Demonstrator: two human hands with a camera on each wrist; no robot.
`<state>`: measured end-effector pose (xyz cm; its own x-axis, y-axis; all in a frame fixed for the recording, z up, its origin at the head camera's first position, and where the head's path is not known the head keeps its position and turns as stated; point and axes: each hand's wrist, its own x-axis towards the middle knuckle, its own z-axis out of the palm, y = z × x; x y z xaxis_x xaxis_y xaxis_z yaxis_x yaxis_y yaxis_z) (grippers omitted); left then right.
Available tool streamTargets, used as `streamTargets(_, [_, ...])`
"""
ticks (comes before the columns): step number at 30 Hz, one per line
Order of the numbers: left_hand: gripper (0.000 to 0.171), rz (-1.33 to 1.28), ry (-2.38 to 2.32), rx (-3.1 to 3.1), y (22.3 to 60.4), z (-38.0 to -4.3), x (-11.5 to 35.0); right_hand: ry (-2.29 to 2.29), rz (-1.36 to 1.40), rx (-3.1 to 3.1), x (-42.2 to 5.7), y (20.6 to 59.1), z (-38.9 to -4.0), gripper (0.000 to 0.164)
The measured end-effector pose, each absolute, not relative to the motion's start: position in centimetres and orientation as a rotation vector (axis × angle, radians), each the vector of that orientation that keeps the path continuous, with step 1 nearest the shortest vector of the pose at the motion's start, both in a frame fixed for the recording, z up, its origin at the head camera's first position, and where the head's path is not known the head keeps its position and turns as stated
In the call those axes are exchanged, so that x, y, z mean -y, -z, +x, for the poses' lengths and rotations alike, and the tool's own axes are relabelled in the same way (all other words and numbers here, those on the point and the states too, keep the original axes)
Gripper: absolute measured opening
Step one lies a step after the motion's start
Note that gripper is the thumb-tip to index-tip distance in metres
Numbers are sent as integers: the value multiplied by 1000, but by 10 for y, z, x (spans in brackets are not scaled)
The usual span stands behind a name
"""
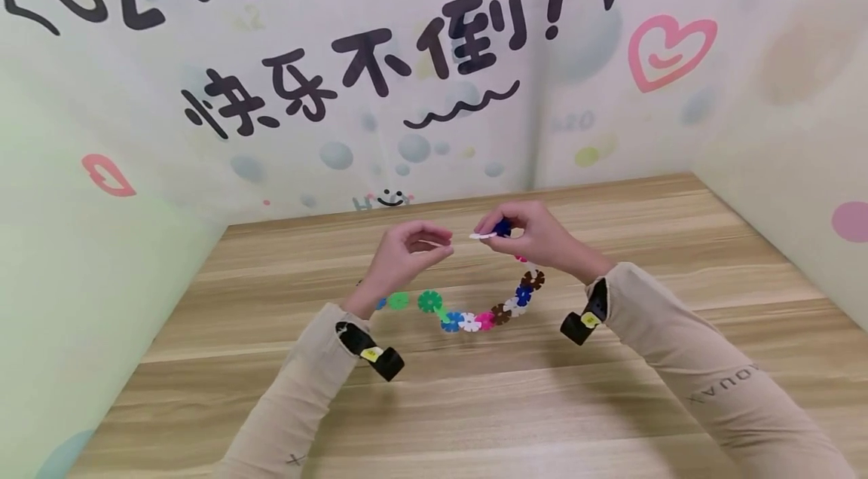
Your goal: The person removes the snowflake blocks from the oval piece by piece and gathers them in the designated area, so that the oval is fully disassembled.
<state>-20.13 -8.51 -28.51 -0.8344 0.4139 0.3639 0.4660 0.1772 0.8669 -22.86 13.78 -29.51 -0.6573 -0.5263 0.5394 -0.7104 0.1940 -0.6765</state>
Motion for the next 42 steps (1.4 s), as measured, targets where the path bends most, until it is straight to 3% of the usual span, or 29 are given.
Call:
streamTargets(19, [11, -1092, 1659, 2227, 294, -213, 63, -1442, 1215, 2278, -133, 294, -224, 9])
streamTargets(27, [9, -1065, 1648, 2258, 279, -197, 58, -1437, 1227, 2297, -134, 294, -222, 11])
streamTargets(36, [7, -963, 1627, 2159, 279, -193, 56, -1460, 1111, 2409, -144, 288, -220, 36])
streamTargets(42, [6, -946, 1651, 2078, 281, -195, 58, -1572, 1086, 2414, -146, 286, -217, 32])
